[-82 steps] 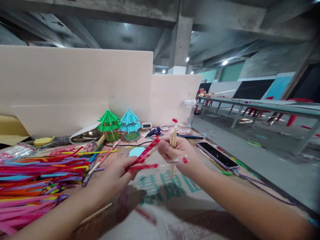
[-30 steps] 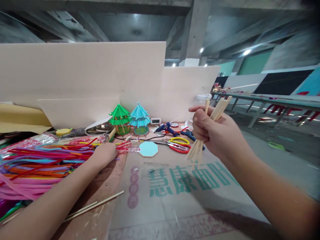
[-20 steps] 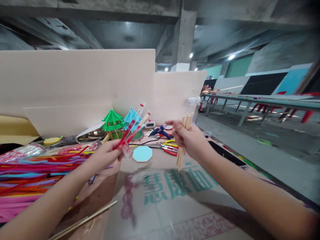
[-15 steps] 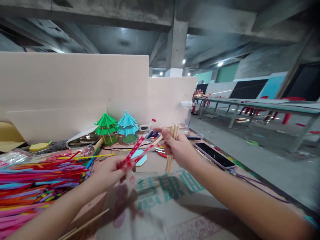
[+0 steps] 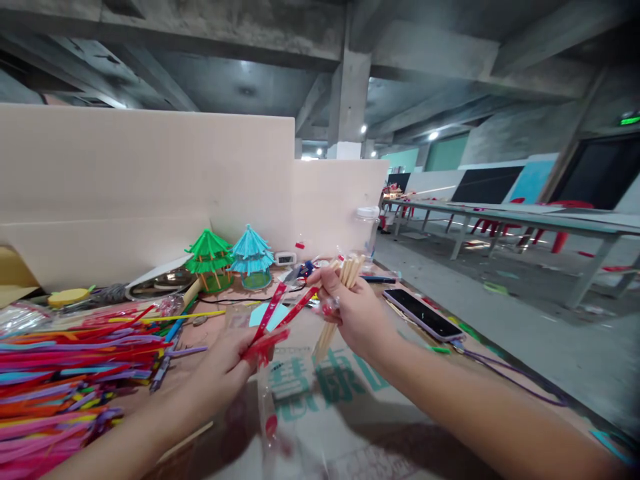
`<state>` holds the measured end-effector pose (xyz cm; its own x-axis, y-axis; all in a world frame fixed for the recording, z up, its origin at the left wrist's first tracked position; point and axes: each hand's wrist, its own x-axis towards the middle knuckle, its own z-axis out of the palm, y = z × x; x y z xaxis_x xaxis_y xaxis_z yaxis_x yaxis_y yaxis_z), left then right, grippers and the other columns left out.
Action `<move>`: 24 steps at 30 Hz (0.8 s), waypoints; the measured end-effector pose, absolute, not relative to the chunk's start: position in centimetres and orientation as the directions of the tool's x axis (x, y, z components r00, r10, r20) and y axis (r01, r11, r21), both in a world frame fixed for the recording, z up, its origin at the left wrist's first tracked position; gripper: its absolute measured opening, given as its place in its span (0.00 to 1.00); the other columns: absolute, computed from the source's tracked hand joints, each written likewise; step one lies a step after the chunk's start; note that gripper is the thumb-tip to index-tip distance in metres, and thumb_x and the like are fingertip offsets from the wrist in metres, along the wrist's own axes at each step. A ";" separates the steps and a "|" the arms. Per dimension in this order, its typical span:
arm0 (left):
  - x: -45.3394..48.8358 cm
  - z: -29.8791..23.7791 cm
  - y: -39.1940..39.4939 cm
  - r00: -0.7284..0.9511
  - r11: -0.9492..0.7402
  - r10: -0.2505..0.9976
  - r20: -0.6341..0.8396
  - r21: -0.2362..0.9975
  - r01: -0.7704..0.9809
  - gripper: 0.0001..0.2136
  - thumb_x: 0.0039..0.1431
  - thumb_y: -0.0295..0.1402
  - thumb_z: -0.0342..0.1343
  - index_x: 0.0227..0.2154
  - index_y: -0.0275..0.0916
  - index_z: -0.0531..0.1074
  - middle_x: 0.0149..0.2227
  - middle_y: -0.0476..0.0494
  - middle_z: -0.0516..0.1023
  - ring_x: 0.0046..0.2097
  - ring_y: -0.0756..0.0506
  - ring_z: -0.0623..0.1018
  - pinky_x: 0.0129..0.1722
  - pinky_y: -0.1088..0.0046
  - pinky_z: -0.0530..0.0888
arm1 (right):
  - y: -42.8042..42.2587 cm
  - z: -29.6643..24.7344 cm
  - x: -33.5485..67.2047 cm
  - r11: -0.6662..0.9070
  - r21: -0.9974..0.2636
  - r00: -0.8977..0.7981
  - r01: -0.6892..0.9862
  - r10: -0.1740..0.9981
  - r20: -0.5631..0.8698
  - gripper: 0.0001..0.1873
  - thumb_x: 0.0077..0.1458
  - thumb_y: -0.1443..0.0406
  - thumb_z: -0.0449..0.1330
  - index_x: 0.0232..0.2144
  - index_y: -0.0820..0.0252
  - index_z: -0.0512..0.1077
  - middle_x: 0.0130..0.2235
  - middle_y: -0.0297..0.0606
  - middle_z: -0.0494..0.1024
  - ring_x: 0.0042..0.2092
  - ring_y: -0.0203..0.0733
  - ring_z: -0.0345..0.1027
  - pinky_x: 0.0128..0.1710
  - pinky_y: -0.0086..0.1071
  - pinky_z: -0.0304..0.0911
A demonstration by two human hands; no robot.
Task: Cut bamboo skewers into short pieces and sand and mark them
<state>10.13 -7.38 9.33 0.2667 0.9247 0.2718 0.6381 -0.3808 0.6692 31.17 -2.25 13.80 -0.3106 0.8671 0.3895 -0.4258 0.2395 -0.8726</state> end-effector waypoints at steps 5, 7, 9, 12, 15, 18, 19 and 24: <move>10.2 8.9 -7.8 0.242 -0.375 0.926 0.290 0.636 0.674 0.12 0.55 0.40 0.45 0.27 0.40 0.69 0.27 0.44 0.73 0.30 0.44 0.71 0.30 0.70 0.68 | -2.6 11.5 29.8 0.150 -0.911 -0.396 -0.385 0.864 0.310 0.23 0.53 0.46 0.66 0.31 0.62 0.75 0.18 0.23 0.54 0.20 0.28 0.39 0.19 0.27 0.35; 10.2 8.8 -8.0 0.233 -0.377 0.924 0.303 0.622 0.686 0.11 0.54 0.39 0.45 0.27 0.40 0.70 0.29 0.43 0.75 0.33 0.43 0.72 0.33 0.69 0.70 | -3.2 11.1 29.4 0.158 -0.924 -0.405 -0.349 0.864 0.301 0.23 0.54 0.47 0.65 0.30 0.63 0.75 0.18 0.23 0.54 0.20 0.29 0.40 0.20 0.28 0.37; 10.2 8.8 -8.2 0.246 -0.392 0.918 0.311 0.610 0.689 0.11 0.54 0.39 0.45 0.27 0.41 0.70 0.29 0.43 0.76 0.33 0.42 0.73 0.34 0.69 0.70 | -4.0 10.9 29.2 0.184 -0.931 -0.408 -0.316 0.859 0.308 0.21 0.53 0.49 0.66 0.30 0.63 0.76 0.19 0.24 0.55 0.21 0.29 0.43 0.20 0.28 0.39; 10.3 9.1 -8.3 0.267 -0.419 0.906 0.328 0.608 0.675 0.11 0.55 0.39 0.46 0.25 0.40 0.69 0.28 0.44 0.75 0.32 0.43 0.72 0.33 0.69 0.70 | -4.7 11.3 29.3 0.199 -0.941 -0.452 -0.274 0.837 0.309 0.21 0.52 0.49 0.67 0.32 0.63 0.77 0.18 0.24 0.56 0.21 0.30 0.45 0.21 0.28 0.41; 10.4 9.6 -8.2 0.259 -0.399 0.917 0.305 0.661 0.635 0.12 0.56 0.40 0.46 0.23 0.40 0.67 0.26 0.45 0.72 0.29 0.46 0.70 0.29 0.72 0.68 | -4.2 12.1 29.9 0.191 -0.923 -0.480 -0.333 0.809 0.340 0.25 0.52 0.46 0.66 0.36 0.63 0.77 0.19 0.23 0.54 0.20 0.29 0.42 0.20 0.28 0.39; 10.5 9.8 -8.0 0.262 -0.343 0.938 0.227 0.712 0.612 0.15 0.58 0.43 0.46 0.22 0.40 0.66 0.23 0.48 0.68 0.26 0.48 0.67 0.25 0.74 0.65 | -2.8 13.2 30.9 0.236 -0.877 -0.389 -0.419 0.826 0.408 0.25 0.54 0.45 0.65 0.38 0.61 0.77 0.20 0.23 0.55 0.20 0.28 0.40 0.20 0.27 0.37; 10.4 9.9 -7.8 0.260 -0.331 0.942 0.212 0.717 0.613 0.16 0.57 0.44 0.47 0.22 0.39 0.67 0.23 0.48 0.69 0.26 0.48 0.68 0.25 0.74 0.65 | -2.2 13.6 31.2 0.255 -0.873 -0.366 -0.416 0.832 0.417 0.24 0.54 0.45 0.65 0.36 0.61 0.77 0.19 0.23 0.54 0.20 0.28 0.40 0.20 0.27 0.38; 7.5 10.4 -5.2 0.125 -0.279 0.957 0.261 0.718 0.638 0.16 0.48 0.48 0.54 0.25 0.39 0.73 0.27 0.46 0.74 0.33 0.43 0.73 0.32 0.71 0.70 | 1.3 16.1 33.3 0.412 -0.793 -0.092 -0.449 0.861 0.500 0.25 0.51 0.44 0.67 0.25 0.59 0.72 0.25 0.34 0.74 0.27 0.34 0.68 0.28 0.28 0.65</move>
<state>7.52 -5.18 10.40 0.1252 0.9572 0.2611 0.6379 -0.2792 0.7177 33.35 1.29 16.08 -0.0924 0.8609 0.5002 -0.4491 0.4123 -0.7926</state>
